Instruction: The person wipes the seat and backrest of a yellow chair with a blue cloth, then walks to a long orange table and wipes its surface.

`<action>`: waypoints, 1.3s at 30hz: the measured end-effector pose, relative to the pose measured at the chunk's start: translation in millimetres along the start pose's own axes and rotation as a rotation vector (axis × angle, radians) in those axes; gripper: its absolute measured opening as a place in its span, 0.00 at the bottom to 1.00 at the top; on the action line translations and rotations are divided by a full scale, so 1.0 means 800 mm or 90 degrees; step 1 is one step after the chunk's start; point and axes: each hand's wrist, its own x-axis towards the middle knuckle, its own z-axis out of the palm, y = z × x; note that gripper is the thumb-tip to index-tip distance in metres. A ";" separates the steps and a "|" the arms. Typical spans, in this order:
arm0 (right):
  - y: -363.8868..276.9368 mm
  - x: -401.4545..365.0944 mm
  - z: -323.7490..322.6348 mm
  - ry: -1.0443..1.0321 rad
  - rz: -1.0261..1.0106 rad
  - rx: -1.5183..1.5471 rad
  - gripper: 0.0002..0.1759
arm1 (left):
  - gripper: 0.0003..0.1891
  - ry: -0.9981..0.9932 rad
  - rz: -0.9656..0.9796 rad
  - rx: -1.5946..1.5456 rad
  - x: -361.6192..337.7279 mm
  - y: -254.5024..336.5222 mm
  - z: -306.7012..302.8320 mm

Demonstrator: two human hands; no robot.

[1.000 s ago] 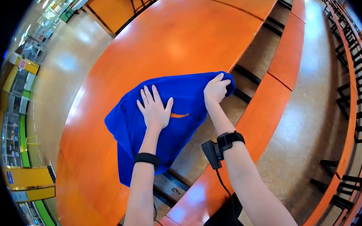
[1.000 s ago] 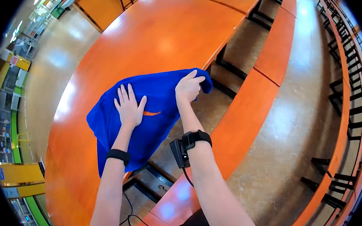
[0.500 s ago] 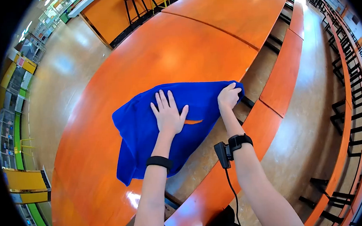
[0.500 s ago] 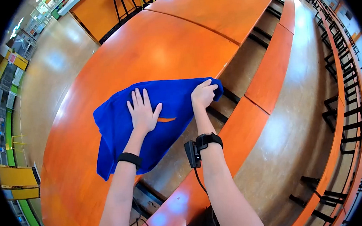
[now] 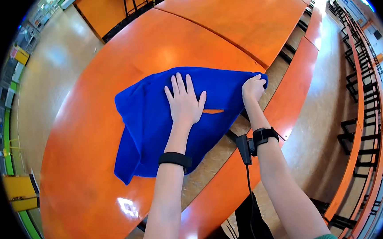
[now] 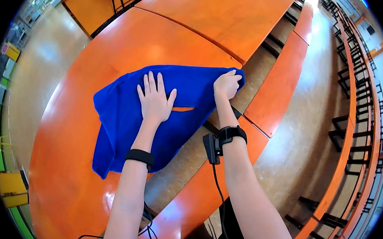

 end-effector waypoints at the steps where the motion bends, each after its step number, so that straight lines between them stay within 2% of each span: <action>1: -0.002 0.010 0.002 -0.002 0.002 0.002 0.24 | 0.35 -0.002 -0.005 0.005 0.006 0.006 0.005; 5: -0.003 0.041 0.009 0.058 -0.075 0.001 0.21 | 0.33 -0.001 -0.023 0.009 0.038 0.035 0.018; 8: -0.010 0.072 0.015 0.128 -0.125 -0.033 0.23 | 0.32 0.004 -0.029 0.018 0.073 0.066 0.034; 11: -0.024 0.091 0.015 0.089 -0.186 -0.087 0.26 | 0.29 0.036 -0.023 0.024 0.089 0.082 0.047; 15: -0.024 0.093 0.012 0.034 -0.160 0.013 0.27 | 0.28 0.014 -0.038 0.052 0.128 0.113 0.063; 18: -0.009 0.102 0.025 0.058 -0.193 0.102 0.29 | 0.29 0.008 -0.037 0.066 0.147 0.133 0.080; 20: -0.020 0.106 0.014 -0.042 -0.089 0.036 0.29 | 0.30 -0.001 -0.052 0.076 0.153 0.141 0.086; 24: -0.029 0.174 0.020 -0.065 -0.119 -0.017 0.31 | 0.31 0.026 -0.025 0.046 0.166 0.159 0.093; 28: -0.048 0.225 0.028 -0.003 -0.122 0.033 0.31 | 0.32 0.028 -0.014 0.007 0.189 0.175 0.095; 32: -0.068 0.262 0.019 -0.049 -0.122 0.060 0.31 | 0.32 -0.005 -0.012 0.029 0.207 0.175 0.094; 39: -0.058 0.291 0.032 -0.016 -0.154 0.118 0.28 | 0.32 0.010 -0.048 0.092 0.246 0.200 0.108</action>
